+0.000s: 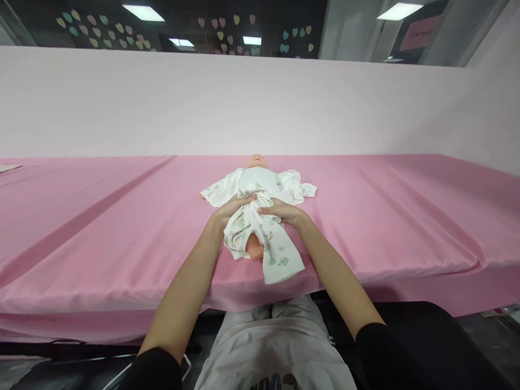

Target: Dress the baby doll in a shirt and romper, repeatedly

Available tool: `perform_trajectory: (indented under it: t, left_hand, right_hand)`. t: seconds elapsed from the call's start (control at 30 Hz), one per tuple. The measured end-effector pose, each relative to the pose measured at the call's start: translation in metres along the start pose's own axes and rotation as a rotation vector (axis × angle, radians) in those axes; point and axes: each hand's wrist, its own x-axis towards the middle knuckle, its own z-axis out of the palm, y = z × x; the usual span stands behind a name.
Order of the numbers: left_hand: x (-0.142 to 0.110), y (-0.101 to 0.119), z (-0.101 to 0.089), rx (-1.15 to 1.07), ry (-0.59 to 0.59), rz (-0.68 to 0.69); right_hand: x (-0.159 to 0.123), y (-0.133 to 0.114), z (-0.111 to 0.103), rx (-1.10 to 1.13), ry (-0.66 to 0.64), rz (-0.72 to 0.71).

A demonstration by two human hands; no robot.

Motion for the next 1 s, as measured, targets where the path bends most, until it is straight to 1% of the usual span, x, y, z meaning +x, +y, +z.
perform_trajectory:
  t: [0.07, 0.13, 0.23, 0.27, 0.33, 0.4, 0.47, 0.5, 0.6, 0.63, 0.7, 0.77, 0.83, 0.93, 1.0]
  left_hand:
    - [0.004, -0.003, 0.001, -0.035, 0.015, 0.012]
    - [0.005, -0.003, 0.002, -0.034, 0.018, 0.018]
    - [0.001, 0.001, 0.002, 0.027, -0.006, 0.008]
    - [-0.001, 0.002, 0.002, 0.058, -0.022, 0.0]
    - [-0.005, 0.005, -0.001, 0.108, -0.055, -0.019]
    - [-0.005, 0.005, -0.006, 0.108, -0.059, -0.025]
    - [-0.002, 0.003, -0.011, 0.061, -0.038, -0.031]
    - [-0.001, 0.002, -0.014, 0.036, -0.021, -0.03]
    - [0.002, 0.0, -0.017, 0.012, 0.001, -0.037]
    - [0.001, 0.0, -0.017, 0.025, -0.001, -0.035]
    - [-0.001, 0.001, -0.015, 0.068, -0.018, -0.039]
    - [-0.004, 0.002, -0.014, 0.111, -0.038, -0.057]
    - [-0.005, 0.003, -0.015, 0.137, -0.055, -0.081]
    - [-0.001, 0.002, -0.017, 0.13, -0.03, -0.068]
    - [0.003, 0.001, -0.017, 0.095, 0.018, 0.002]
  right_hand:
    - [0.003, 0.003, -0.001, 0.008, -0.021, 0.011]
    - [0.009, 0.006, -0.002, 0.103, 0.0, -0.04]
    - [0.017, 0.01, 0.0, 0.279, 0.012, -0.126]
    - [0.019, 0.011, 0.001, 0.311, 0.017, -0.121]
    - [0.019, 0.012, 0.002, 0.333, 0.04, -0.067]
    - [0.015, 0.011, 0.004, 0.318, 0.07, -0.036]
    - [0.01, 0.009, 0.005, 0.257, 0.07, -0.035]
    - [0.006, 0.008, 0.005, 0.206, 0.047, -0.034]
    - [0.001, 0.007, 0.004, 0.052, -0.084, 0.007]
    - [0.001, 0.007, 0.003, 0.038, -0.092, 0.004]
    - [0.006, 0.01, 0.0, 0.09, -0.019, -0.059]
    - [0.013, 0.014, -0.002, 0.196, 0.087, -0.168]
    - [0.019, 0.017, -0.002, 0.271, 0.139, -0.248]
    - [0.021, 0.016, 0.001, 0.297, 0.197, -0.294]
    - [0.019, 0.013, 0.005, 0.286, 0.223, -0.298]
